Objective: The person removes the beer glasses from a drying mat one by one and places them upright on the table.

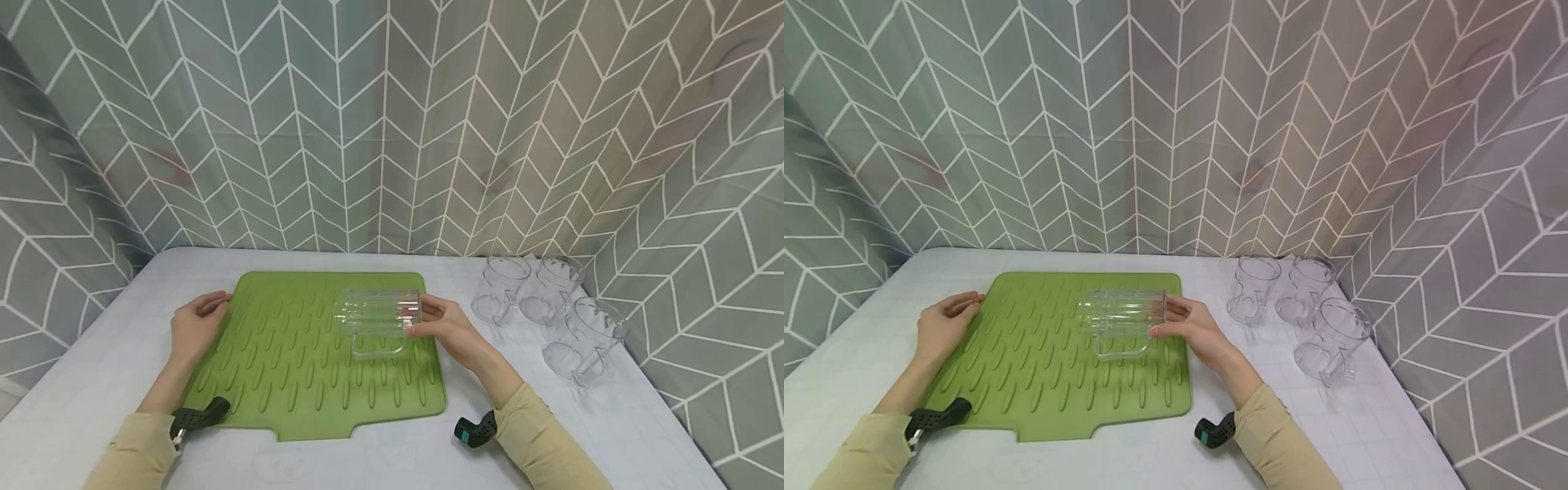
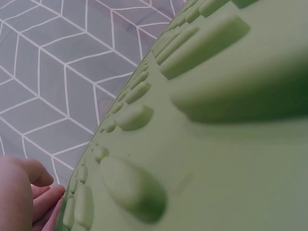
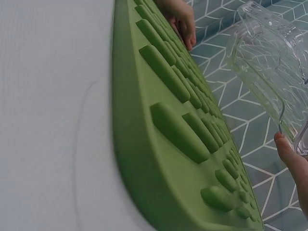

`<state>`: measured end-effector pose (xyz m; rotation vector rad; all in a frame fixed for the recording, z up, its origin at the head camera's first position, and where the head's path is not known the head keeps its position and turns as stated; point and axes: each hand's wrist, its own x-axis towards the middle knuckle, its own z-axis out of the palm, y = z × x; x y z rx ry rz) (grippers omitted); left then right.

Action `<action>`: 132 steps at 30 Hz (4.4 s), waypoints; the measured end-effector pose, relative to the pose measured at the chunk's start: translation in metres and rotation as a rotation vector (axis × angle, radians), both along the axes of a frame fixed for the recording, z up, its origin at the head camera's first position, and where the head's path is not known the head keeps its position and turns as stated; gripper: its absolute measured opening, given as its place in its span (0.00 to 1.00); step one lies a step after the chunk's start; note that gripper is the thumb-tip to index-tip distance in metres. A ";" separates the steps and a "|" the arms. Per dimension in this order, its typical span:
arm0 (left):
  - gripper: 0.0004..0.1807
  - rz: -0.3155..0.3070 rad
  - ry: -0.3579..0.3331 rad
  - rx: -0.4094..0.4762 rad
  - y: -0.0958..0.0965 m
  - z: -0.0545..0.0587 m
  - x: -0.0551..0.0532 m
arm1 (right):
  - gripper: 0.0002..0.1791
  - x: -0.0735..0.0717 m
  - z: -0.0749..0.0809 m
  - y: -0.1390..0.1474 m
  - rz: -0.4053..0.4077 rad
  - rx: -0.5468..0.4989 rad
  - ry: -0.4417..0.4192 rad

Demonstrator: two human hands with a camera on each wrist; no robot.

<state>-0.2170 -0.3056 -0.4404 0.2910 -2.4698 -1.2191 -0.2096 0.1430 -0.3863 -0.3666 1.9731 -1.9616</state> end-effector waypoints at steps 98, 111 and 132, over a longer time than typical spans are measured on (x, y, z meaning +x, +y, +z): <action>0.36 -0.840 -0.163 0.150 0.124 0.056 0.027 | 0.48 0.008 0.015 -0.003 0.035 -0.057 -0.020; 0.34 -0.816 -0.157 0.145 0.125 0.056 0.027 | 0.42 0.006 0.013 -0.001 0.077 -0.052 -0.008; 0.34 -0.819 -0.114 0.241 0.123 0.055 0.027 | 0.44 0.006 0.013 -0.001 0.114 -0.116 0.011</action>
